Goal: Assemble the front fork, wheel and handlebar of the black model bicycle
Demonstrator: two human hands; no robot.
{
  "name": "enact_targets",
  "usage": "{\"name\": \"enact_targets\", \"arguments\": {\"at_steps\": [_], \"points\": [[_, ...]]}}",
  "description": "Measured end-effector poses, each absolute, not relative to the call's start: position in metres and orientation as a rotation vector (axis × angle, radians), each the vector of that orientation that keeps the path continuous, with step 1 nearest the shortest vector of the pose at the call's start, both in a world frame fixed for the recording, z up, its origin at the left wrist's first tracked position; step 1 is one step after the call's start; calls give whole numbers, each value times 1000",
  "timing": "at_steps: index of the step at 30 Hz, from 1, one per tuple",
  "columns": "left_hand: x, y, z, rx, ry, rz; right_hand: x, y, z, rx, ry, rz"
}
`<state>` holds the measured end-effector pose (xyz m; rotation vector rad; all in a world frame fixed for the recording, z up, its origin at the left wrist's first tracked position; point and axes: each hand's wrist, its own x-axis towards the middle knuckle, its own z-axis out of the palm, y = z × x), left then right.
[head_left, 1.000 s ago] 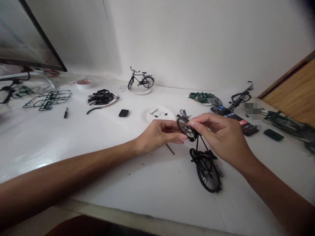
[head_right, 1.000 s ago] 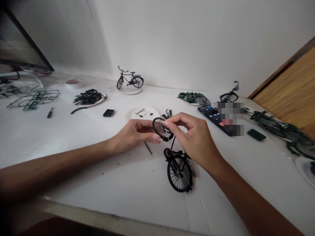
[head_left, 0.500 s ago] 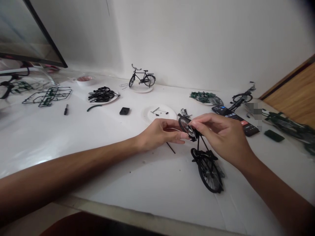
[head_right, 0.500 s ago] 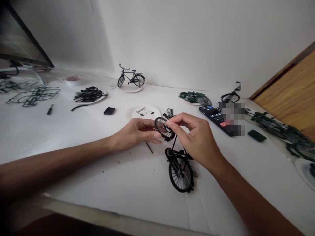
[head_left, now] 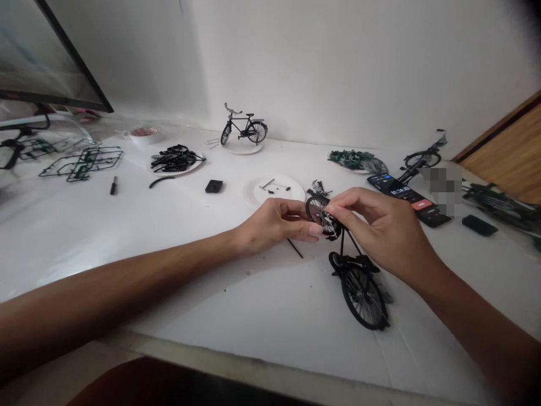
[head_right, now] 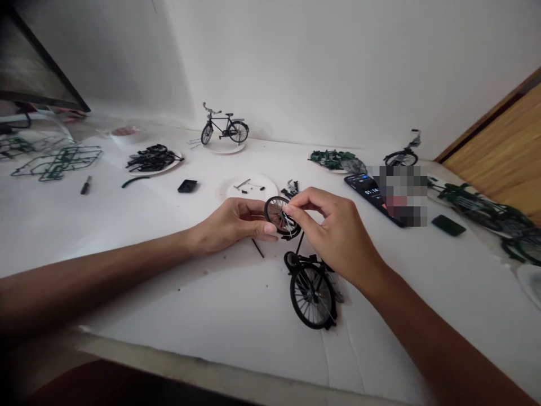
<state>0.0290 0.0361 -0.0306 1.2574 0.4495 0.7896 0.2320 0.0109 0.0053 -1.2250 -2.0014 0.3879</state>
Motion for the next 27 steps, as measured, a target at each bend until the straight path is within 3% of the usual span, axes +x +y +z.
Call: {"name": "enact_targets", "arguments": {"at_steps": [27], "points": [[29,39,-32,1244,477,769,234,10,5,-1177,-1988,385]]}}
